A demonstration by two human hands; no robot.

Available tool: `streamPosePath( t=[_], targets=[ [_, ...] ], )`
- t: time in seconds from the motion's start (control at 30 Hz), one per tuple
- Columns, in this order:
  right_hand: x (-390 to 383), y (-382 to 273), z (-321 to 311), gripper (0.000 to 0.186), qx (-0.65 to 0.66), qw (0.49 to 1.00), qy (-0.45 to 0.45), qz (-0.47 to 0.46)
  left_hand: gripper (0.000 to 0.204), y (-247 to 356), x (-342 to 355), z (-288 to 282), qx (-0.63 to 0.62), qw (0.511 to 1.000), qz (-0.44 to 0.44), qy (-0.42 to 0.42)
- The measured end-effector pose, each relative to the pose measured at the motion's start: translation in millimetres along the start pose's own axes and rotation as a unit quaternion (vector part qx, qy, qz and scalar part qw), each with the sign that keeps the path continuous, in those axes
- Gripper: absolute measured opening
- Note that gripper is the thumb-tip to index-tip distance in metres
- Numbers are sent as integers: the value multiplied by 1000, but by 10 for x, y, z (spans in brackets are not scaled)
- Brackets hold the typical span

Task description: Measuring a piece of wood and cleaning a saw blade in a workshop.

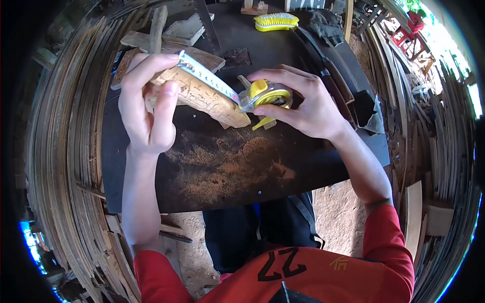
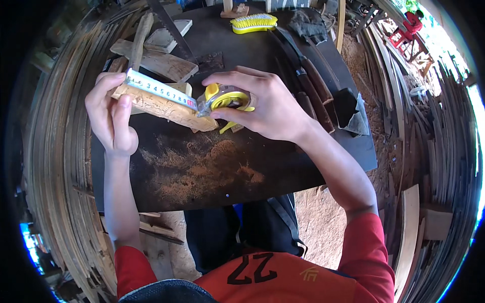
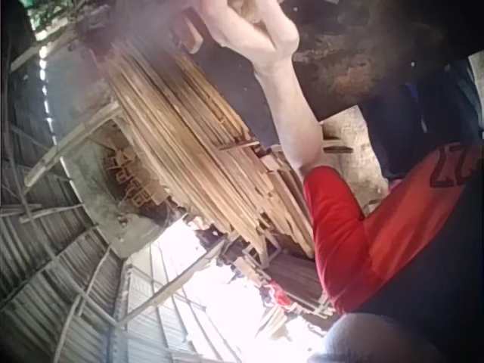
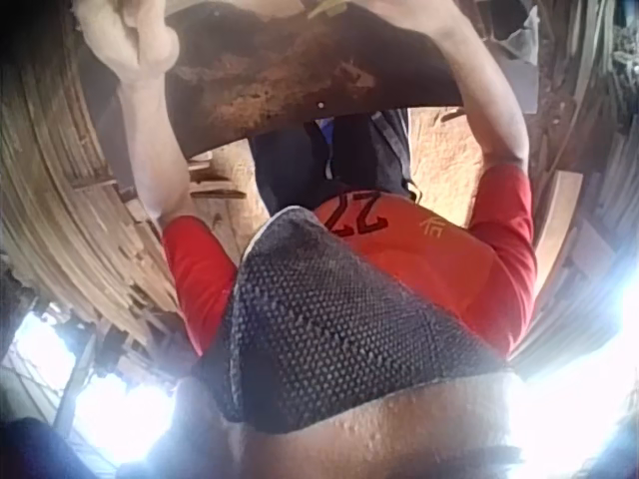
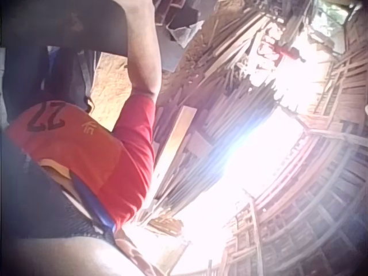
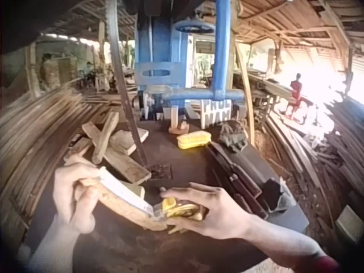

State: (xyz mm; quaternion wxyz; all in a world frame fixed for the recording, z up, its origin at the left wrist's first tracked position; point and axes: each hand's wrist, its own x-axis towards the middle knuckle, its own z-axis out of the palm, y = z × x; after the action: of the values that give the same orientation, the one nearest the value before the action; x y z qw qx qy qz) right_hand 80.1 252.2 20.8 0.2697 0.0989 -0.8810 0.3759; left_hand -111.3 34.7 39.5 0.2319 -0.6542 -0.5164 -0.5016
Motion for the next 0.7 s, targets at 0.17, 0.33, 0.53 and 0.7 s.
streamPosePath(
  t=[0.17,0.33,0.53,0.7],
  targets=[
    [-7,-59,46,47,11,1000,-9,0,34,-29,-101,17,-14,999,34,24],
    [-34,-49,48,46,13,1000,-1,-13,28,-61,-124,-18,40,997,61,17],
    [-104,-33,15,41,-19,999,-38,-1,21,-80,-104,35,98,994,43,35],
    [-92,19,-42,41,-34,998,-52,5,20,-179,-244,29,117,982,-85,121]
  ],
)
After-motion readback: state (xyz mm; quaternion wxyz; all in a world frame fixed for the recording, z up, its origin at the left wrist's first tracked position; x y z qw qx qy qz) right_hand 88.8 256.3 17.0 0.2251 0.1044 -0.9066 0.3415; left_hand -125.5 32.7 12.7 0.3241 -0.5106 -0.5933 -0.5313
